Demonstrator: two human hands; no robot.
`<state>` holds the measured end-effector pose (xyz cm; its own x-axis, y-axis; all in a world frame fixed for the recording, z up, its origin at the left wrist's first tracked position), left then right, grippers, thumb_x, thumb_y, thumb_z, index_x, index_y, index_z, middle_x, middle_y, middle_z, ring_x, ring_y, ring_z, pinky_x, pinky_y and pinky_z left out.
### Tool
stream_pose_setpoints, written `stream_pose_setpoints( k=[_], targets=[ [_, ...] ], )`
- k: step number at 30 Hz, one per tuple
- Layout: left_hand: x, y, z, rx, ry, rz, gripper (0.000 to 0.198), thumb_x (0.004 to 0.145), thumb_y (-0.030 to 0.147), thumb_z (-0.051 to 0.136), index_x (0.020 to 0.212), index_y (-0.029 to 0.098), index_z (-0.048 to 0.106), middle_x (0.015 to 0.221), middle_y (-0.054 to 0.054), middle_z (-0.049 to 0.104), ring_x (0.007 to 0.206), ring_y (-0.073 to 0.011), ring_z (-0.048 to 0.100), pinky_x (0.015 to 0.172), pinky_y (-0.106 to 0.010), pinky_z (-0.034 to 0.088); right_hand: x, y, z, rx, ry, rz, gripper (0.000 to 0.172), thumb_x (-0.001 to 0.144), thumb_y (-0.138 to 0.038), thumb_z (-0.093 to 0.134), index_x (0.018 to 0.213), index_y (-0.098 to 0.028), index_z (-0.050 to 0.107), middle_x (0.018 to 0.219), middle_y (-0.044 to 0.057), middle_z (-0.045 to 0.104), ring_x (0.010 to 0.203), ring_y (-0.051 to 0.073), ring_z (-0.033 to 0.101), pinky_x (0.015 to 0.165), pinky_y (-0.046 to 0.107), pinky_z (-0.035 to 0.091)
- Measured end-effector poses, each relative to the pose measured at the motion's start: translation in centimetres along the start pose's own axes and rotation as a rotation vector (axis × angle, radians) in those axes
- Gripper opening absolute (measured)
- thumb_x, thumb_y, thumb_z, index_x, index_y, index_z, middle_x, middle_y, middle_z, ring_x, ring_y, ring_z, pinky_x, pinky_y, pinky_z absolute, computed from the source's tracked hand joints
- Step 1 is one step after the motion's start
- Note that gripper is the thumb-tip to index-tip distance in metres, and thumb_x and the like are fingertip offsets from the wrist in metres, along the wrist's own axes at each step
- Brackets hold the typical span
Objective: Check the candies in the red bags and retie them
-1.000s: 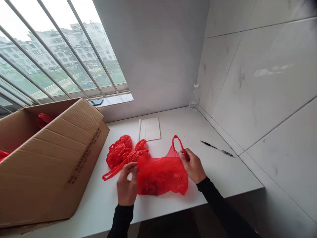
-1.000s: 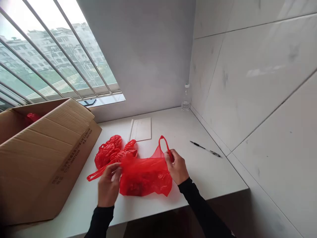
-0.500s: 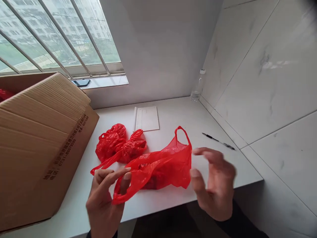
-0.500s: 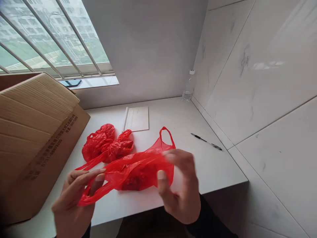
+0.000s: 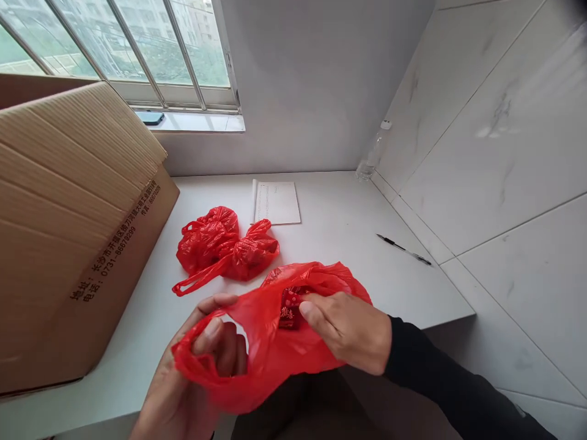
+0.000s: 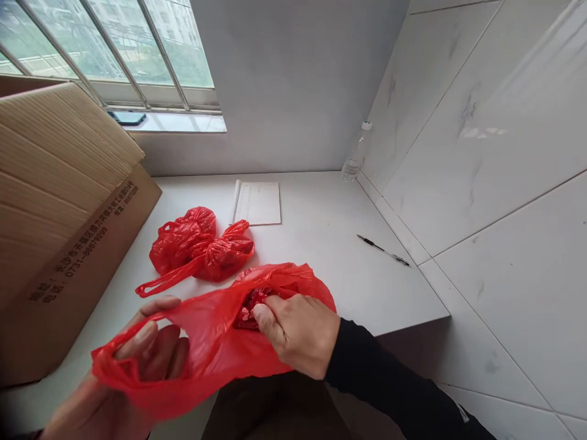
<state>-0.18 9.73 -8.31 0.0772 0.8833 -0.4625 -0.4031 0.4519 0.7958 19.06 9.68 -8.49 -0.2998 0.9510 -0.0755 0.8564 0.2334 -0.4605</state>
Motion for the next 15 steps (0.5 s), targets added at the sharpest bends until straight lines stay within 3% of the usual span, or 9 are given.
stream_pose_setpoints(
  k=[3,5,7,9,12,15],
  targets=[
    [-0.8,-0.3,-0.2,0.045,-0.048,-0.055,0.045,0.075,0.047,0.075,0.113,0.028,0.06,0.044,0.011,0.026,0.036,-0.0037,0.02,0.037,-0.016,0.025,1.4,2.1,1.2,-0.147,-0.091,0.174,0.043,0.103,-0.038,0.029,0.128,-0.015,0.055,0.077,0.007,0.069,0.063,0.025,0.066,0.055,0.033,0.041],
    [-0.7,-0.2,-0.5,0.077,-0.045,-0.026,0.044,0.079,0.05,0.068,0.115,0.028,0.057,0.044,0.011,0.028,0.037,-0.0049,0.021,0.039,-0.017,0.026,2.0,2.7,1.5,-0.21,-0.095,0.208,0.051,0.101,-0.035,0.035,0.147,-0.013,0.035,0.08,0.008,0.069,0.069,0.028,0.067,0.057,0.035,0.042],
    [-0.6,-0.2,-0.4,0.146,-0.006,0.046,0.043,0.081,0.051,0.063,0.116,0.028,0.052,0.048,0.009,0.037,0.039,-0.0085,0.031,0.039,-0.02,0.031,2.2,2.3,1.9,-0.245,-0.105,0.172,0.064,0.098,-0.035,0.045,0.154,-0.015,0.021,0.087,0.009,0.069,0.075,0.029,0.067,0.059,0.035,0.044],
    [-0.7,-0.1,0.4,0.28,0.05,0.192,0.051,0.075,0.047,0.066,0.12,0.03,0.048,0.059,0.007,0.048,0.048,-0.0128,0.043,0.042,-0.023,0.039,2.0,1.0,2.6,-0.253,-0.124,0.071,0.065,0.093,-0.032,0.054,0.152,-0.018,0.029,0.096,0.009,0.068,0.083,0.028,0.067,0.061,0.035,0.045],
    [-1.6,-0.3,2.4,0.598,0.146,0.439,0.065,0.066,0.041,0.077,0.124,0.031,0.048,0.085,0.002,0.061,0.07,-0.0177,0.058,0.06,-0.029,0.05,1.3,-1.4,3.8,-0.212,-0.127,-0.108,0.044,0.089,-0.025,0.057,0.132,-0.02,0.051,0.106,0.008,0.064,0.091,0.025,0.063,0.063,0.032,0.047],
    [-1.6,-1.3,3.5,0.795,0.113,0.498,0.035,0.076,0.044,0.072,0.105,0.026,0.061,0.089,-0.001,0.065,0.078,-0.0197,0.062,0.071,-0.031,0.051,0.7,-2.2,4.2,-0.166,-0.094,-0.172,0.033,0.089,-0.025,0.055,0.122,-0.02,0.056,0.109,0.008,0.062,0.094,0.024,0.061,0.065,0.032,0.05]
  ],
)
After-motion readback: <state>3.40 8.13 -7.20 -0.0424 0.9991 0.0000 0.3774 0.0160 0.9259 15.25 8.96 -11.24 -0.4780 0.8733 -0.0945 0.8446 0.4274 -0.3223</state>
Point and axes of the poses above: each hand's wrist, its own x-axis towards the middle knuckle, its own z-axis out of the palm, y = z × x, the point moved 7 cm from there along x, towards the middle knuckle
